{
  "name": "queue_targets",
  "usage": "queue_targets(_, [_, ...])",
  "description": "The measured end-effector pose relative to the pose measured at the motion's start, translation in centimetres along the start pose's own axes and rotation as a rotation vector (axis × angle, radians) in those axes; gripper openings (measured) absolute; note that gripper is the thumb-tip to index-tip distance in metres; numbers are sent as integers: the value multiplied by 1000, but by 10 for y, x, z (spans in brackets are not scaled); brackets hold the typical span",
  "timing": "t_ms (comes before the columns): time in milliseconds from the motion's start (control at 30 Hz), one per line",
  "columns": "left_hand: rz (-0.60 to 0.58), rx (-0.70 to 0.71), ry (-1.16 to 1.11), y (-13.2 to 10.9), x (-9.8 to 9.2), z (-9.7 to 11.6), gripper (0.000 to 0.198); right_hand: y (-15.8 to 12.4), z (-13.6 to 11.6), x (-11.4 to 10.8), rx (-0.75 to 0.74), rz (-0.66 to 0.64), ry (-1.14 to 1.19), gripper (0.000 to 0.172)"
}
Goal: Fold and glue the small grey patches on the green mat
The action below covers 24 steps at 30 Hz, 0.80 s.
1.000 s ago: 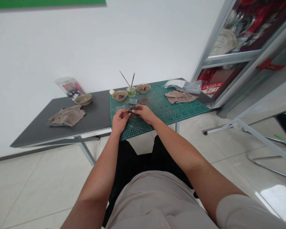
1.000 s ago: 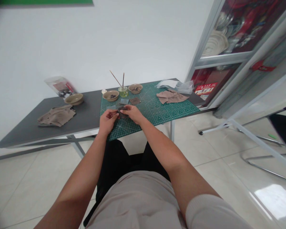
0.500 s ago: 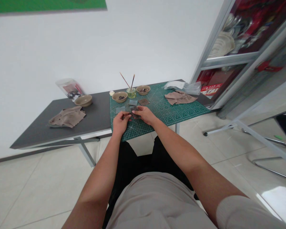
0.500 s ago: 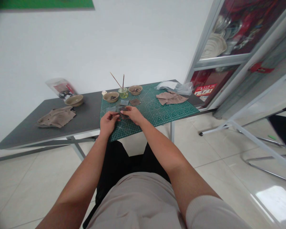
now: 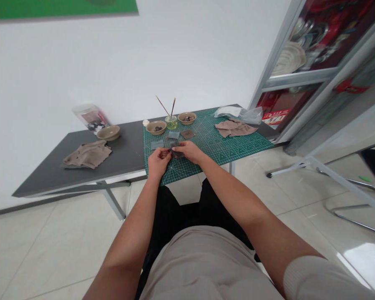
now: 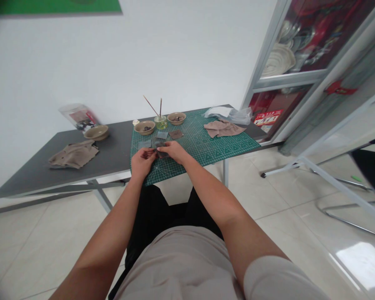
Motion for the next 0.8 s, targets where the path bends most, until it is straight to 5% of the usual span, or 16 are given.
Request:
queue_targets(333, [-65, 28, -9, -1, 0, 4, 19, -3, -3, 2, -37, 21, -80, 21])
queue_targets(800, [-11, -32, -124, 4, 0, 0, 22, -5, 3, 2, -8, -8, 83, 28])
Point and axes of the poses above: each hand's wrist, its own y-axis towards the middle knuckle, its own x-axis out of the palm, z = x × y, the point moved 7 cm from there along y, towards the middle knuckle, and after that the axes turned 12 degrees about y, right-handed, at the moved point
